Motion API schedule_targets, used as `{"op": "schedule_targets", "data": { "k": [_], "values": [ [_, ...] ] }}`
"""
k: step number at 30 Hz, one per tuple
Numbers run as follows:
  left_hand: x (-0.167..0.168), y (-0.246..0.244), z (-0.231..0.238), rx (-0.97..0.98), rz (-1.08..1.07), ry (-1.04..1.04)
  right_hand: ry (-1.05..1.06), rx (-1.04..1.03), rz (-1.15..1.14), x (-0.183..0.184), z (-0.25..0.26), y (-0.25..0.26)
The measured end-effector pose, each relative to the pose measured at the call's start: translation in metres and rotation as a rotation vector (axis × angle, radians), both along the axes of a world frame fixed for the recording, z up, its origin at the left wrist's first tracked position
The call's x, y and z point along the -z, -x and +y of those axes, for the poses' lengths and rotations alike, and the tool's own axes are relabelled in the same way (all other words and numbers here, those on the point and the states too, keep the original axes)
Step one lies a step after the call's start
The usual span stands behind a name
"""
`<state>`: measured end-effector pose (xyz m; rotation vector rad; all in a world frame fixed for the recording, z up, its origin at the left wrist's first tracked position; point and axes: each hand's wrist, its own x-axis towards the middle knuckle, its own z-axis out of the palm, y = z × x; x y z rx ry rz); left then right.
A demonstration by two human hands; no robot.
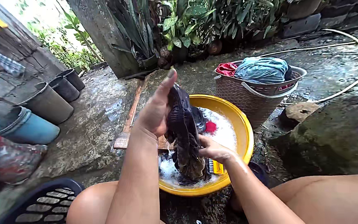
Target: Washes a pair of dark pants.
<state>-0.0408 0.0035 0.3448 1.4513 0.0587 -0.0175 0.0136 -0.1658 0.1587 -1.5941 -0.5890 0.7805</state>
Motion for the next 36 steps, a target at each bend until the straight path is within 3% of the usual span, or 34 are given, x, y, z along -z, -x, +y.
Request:
{"op": "schedule_targets", "data": {
  "k": [2, 4, 6, 7, 9, 11, 13, 17, 22, 30, 33, 36],
  "values": [
    [-0.021, -0.004, 0.005, 0.036, -0.088, 0.076, 0.286, 0.031, -0.088, 0.047, 0.007, -0.001],
    [-0.043, -0.005, 0.012, -0.045, -0.16, 0.18, 0.55, 0.046, -0.074, 0.099, 0.003, -0.005],
    [-0.05, -0.006, 0.025, -0.187, -0.235, 0.298, 0.568, 0.104, 0.032, 0.102, -0.001, -0.008],
    [-0.039, -0.008, 0.035, -0.262, -0.274, 0.352, 0.502, 0.143, 0.061, 0.087, -0.001, -0.01],
    [0.016, -0.012, 0.056, -0.465, -0.228, 0.398, 0.289, 0.213, 0.088, 0.053, 0.002, -0.012],
    [0.092, -0.008, 0.066, -0.546, 0.032, 0.321, 0.027, 0.3, 0.123, 0.026, 0.004, -0.015],
    [0.143, 0.001, 0.068, -0.495, 0.305, 0.218, -0.111, 0.432, 0.125, 0.006, 0.003, -0.023],
    [0.174, 0.01, 0.079, -0.566, 0.503, 0.116, -0.133, 0.806, 0.039, -0.009, -0.016, -0.042],
    [0.138, 0.004, 0.112, -0.639, 0.43, -0.049, -0.222, 1.102, -0.101, -0.024, -0.039, -0.06],
    [0.012, -0.047, 0.104, -0.332, 0.121, -0.179, -0.462, 1.204, -0.313, -0.075, -0.054, -0.064],
    [-0.034, -0.065, 0.098, -0.259, -0.021, -0.221, -0.664, 1.08, -0.369, -0.096, -0.064, -0.064],
    [-0.06, -0.083, 0.115, -0.199, -0.179, -0.223, -0.809, 0.786, -0.466, -0.108, -0.068, -0.06]
  ]
}}
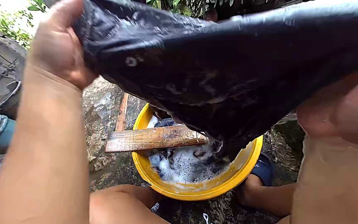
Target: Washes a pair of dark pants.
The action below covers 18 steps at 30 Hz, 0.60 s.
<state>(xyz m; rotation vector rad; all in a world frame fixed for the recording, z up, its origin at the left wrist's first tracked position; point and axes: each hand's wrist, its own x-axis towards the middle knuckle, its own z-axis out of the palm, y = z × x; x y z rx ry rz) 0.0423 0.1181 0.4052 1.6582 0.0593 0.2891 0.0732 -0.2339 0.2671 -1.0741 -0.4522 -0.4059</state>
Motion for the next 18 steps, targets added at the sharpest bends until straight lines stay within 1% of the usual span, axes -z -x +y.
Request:
{"op": "schedule_targets", "data": {
  "k": [2, 3, 4, 5, 6, 7, 8, 9, 10, 11, 12, 13, 14, 16, 18],
  "values": [
    [0.0, -0.011, 0.028, 0.034, -0.05, -0.011, 0.089, -0.215, -0.063, 0.001, 0.001, 0.007],
    [0.005, -0.013, 0.043, 0.05, -0.026, -0.046, 0.163, -0.32, -0.052, 0.006, 0.0, 0.009],
    [0.014, -0.013, 0.056, 0.049, 0.046, -0.117, 0.29, -0.409, -0.034, 0.012, -0.002, 0.009],
    [0.027, -0.01, 0.066, -0.003, 0.154, -0.239, 0.449, -0.467, 0.009, 0.02, -0.003, 0.008],
    [0.046, -0.008, 0.076, -0.057, 0.286, -0.403, 0.625, -0.468, 0.104, 0.029, -0.004, 0.004],
    [0.071, -0.006, 0.089, -0.079, 0.446, -0.572, 0.831, -0.407, 0.24, 0.039, -0.002, -0.001],
    [0.103, -0.004, 0.103, -0.056, 0.625, -0.7, 1.043, -0.309, 0.377, 0.051, 0.004, -0.007],
    [0.139, -0.001, 0.118, -0.01, 0.807, -0.778, 1.237, -0.212, 0.493, 0.067, 0.011, -0.014],
    [0.178, 0.004, 0.132, 0.037, 0.957, -0.797, 1.414, -0.147, 0.568, 0.086, 0.015, -0.022],
    [0.216, 0.01, 0.144, 0.073, 1.079, -0.752, 1.532, -0.138, 0.631, 0.106, 0.017, -0.029],
    [0.249, 0.017, 0.155, 0.08, 1.153, -0.665, 1.592, -0.172, 0.696, 0.123, 0.018, -0.035],
    [0.275, 0.023, 0.162, 0.068, 1.184, -0.582, 1.609, -0.203, 0.755, 0.14, 0.02, -0.039],
    [0.293, 0.028, 0.166, 0.039, 1.171, -0.502, 1.606, -0.212, 0.81, 0.155, 0.022, -0.042],
    [0.312, 0.036, 0.171, -0.058, 1.035, -0.334, 1.588, -0.152, 0.888, 0.19, 0.027, -0.045],
    [0.312, 0.036, 0.176, -0.19, 0.878, -0.134, 1.579, -0.061, 0.99, 0.224, 0.033, -0.044]
  ]
}}
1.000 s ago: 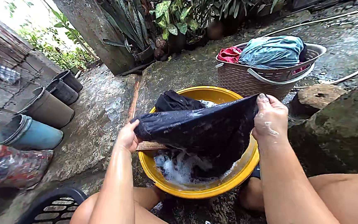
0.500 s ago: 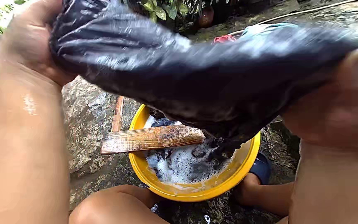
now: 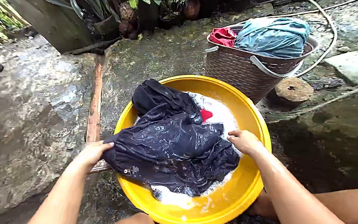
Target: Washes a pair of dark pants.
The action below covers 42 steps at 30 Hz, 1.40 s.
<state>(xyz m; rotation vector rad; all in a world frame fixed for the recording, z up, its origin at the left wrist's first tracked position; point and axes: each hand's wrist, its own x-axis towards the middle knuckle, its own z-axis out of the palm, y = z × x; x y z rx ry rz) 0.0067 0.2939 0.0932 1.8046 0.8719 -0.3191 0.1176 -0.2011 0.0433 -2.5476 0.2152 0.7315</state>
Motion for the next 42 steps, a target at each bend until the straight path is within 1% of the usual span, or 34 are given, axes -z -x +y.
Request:
{"op": "schedule_targets", "data": {
  "k": [2, 3, 6, 8, 10, 12, 13, 14, 15, 17, 18, 19, 20, 21, 22, 23, 24, 26, 27, 29, 31, 33, 34, 36, 38, 40, 41, 42],
  "values": [
    [-0.012, -0.006, -0.001, -0.135, -0.117, 0.092, 0.026, 0.085, 0.012, 0.027, 0.005, 0.005],
    [-0.019, -0.008, -0.003, -0.164, -0.155, 0.118, 0.032, 0.106, 0.006, 0.039, 0.007, 0.009],
    [-0.042, -0.01, -0.012, -0.159, -0.263, 0.2, 0.026, 0.09, -0.092, 0.064, 0.019, 0.016],
    [-0.048, -0.006, -0.016, -0.094, -0.33, 0.289, 0.018, 0.004, -0.161, 0.068, 0.033, 0.015],
    [-0.05, 0.001, -0.011, 0.032, -0.384, 0.406, 0.009, -0.121, -0.171, 0.073, 0.045, 0.008],
    [-0.059, 0.006, -0.001, 0.163, -0.453, 0.537, 0.037, -0.224, -0.095, 0.075, 0.053, -0.008],
    [-0.068, 0.007, 0.001, 0.186, -0.499, 0.578, 0.031, -0.25, -0.042, 0.074, 0.056, -0.02],
    [-0.076, 0.007, 0.003, 0.152, -0.555, 0.586, -0.021, -0.228, -0.019, 0.067, 0.06, -0.033],
    [-0.076, 0.008, 0.009, 0.112, -0.633, 0.618, -0.121, -0.156, -0.012, 0.051, 0.066, -0.044],
    [-0.056, 0.007, 0.02, -0.039, -0.754, 0.639, -0.433, 0.065, -0.077, 0.009, 0.083, -0.058],
    [-0.044, 0.004, 0.014, -0.161, -0.734, 0.615, -0.629, 0.141, -0.136, -0.009, 0.092, -0.062],
    [-0.036, 0.0, -0.001, -0.289, -0.629, 0.545, -0.827, 0.185, -0.175, -0.023, 0.1, -0.066],
    [-0.026, -0.005, -0.017, -0.343, -0.478, 0.487, -0.985, 0.202, -0.185, -0.033, 0.103, -0.068],
    [-0.014, -0.007, -0.031, -0.308, -0.338, 0.484, -1.076, 0.217, -0.176, -0.038, 0.102, -0.069],
    [-0.002, -0.006, -0.041, -0.25, -0.206, 0.496, -1.069, 0.256, -0.181, -0.039, 0.096, -0.069],
    [0.006, -0.007, -0.048, -0.182, -0.1, 0.517, -0.967, 0.316, -0.21, -0.033, 0.086, -0.067],
    [0.01, -0.008, -0.051, -0.124, -0.042, 0.542, -0.786, 0.377, -0.247, -0.019, 0.072, -0.061],
    [0.007, -0.013, -0.054, -0.08, -0.071, 0.568, -0.4, 0.477, -0.265, 0.022, 0.04, -0.036],
    [0.005, -0.016, -0.055, -0.092, -0.119, 0.566, -0.261, 0.512, -0.206, 0.042, 0.027, -0.018],
    [0.002, -0.022, -0.055, -0.136, -0.2, 0.56, -0.085, 0.545, -0.022, 0.071, 0.02, 0.022],
    [0.003, -0.024, -0.054, -0.178, -0.234, 0.546, 0.051, 0.495, 0.115, 0.073, 0.036, 0.052],
    [0.003, -0.024, -0.052, -0.2, -0.255, 0.56, 0.051, 0.418, 0.175, 0.062, 0.061, 0.065],
    [0.003, -0.023, -0.05, -0.208, -0.265, 0.569, 0.002, 0.376, 0.172, 0.055, 0.074, 0.073],
    [0.005, -0.022, -0.046, -0.232, -0.276, 0.557, -0.168, 0.261, 0.192, 0.047, 0.1, 0.093],
    [0.007, -0.021, -0.042, -0.256, -0.288, 0.542, -0.344, -0.003, 0.324, 0.044, 0.119, 0.119],
    [0.006, -0.021, -0.037, -0.27, -0.304, 0.531, -0.5, -0.301, 0.558, 0.042, 0.129, 0.124],
    [0.003, -0.021, -0.036, -0.28, -0.307, 0.515, -0.519, -0.333, 0.619, 0.041, 0.128, 0.12],
    [0.0, -0.019, -0.034, -0.284, -0.318, 0.511, -0.479, -0.26, 0.577, 0.041, 0.122, 0.113]
  ]
}}
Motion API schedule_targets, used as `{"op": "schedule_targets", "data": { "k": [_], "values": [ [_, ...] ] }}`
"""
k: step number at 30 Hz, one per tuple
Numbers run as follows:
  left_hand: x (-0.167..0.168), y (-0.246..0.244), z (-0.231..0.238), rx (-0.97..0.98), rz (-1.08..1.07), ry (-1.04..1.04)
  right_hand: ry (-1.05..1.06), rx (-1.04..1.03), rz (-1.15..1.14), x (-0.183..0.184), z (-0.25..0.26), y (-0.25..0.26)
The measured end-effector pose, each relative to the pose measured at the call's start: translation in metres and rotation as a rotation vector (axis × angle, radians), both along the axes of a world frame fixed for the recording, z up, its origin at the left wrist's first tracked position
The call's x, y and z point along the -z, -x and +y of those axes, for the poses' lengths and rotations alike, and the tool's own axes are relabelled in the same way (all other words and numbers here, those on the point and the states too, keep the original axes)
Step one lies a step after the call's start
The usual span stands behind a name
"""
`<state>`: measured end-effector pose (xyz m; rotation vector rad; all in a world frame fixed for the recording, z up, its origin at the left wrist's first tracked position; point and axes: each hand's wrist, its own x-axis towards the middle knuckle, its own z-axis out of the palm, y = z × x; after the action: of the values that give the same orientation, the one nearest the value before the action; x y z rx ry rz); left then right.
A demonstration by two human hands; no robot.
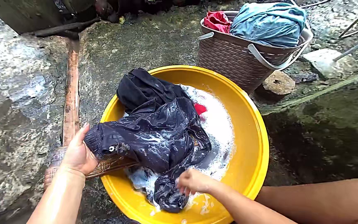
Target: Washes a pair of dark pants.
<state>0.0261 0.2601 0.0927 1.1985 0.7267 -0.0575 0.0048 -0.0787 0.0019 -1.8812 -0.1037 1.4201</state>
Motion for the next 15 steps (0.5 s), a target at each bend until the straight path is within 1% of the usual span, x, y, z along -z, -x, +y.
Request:
{"op": "schedule_targets", "data": {
  "k": [3, 4, 5, 7, 9, 10, 11, 12, 13, 15],
  "values": [
    [-0.01, 0.007, 0.01, 0.044, -0.058, 0.036, 0.389, 0.409, -0.316, 0.008, -0.039, -0.038],
    [-0.016, 0.009, 0.012, 0.085, -0.079, 0.057, 0.499, 0.548, -0.366, 0.014, -0.054, -0.048],
    [-0.021, 0.011, 0.012, 0.13, -0.113, 0.078, 0.586, 0.675, -0.367, 0.023, -0.067, -0.055],
    [-0.032, 0.015, 0.013, 0.187, -0.226, 0.14, 0.689, 0.83, -0.273, 0.039, -0.075, -0.059],
    [-0.039, 0.017, 0.012, 0.248, -0.362, 0.233, 0.705, 0.904, -0.17, 0.062, -0.065, -0.052],
    [-0.04, 0.018, 0.01, 0.268, -0.402, 0.258, 0.695, 0.938, -0.123, 0.073, -0.058, -0.047],
    [-0.038, 0.019, 0.007, 0.257, -0.394, 0.246, 0.682, 0.982, -0.094, 0.082, -0.05, -0.04],
    [-0.033, 0.02, 0.005, 0.221, -0.32, 0.186, 0.679, 1.002, -0.076, 0.088, -0.043, -0.034],
    [-0.027, 0.021, 0.003, 0.187, -0.181, 0.092, 0.685, 1.009, -0.058, 0.093, -0.039, -0.029],
    [-0.005, 0.017, 0.003, 0.152, 0.189, -0.116, 0.704, 1.032, -0.041, 0.097, -0.034, -0.028]
  ]
}}
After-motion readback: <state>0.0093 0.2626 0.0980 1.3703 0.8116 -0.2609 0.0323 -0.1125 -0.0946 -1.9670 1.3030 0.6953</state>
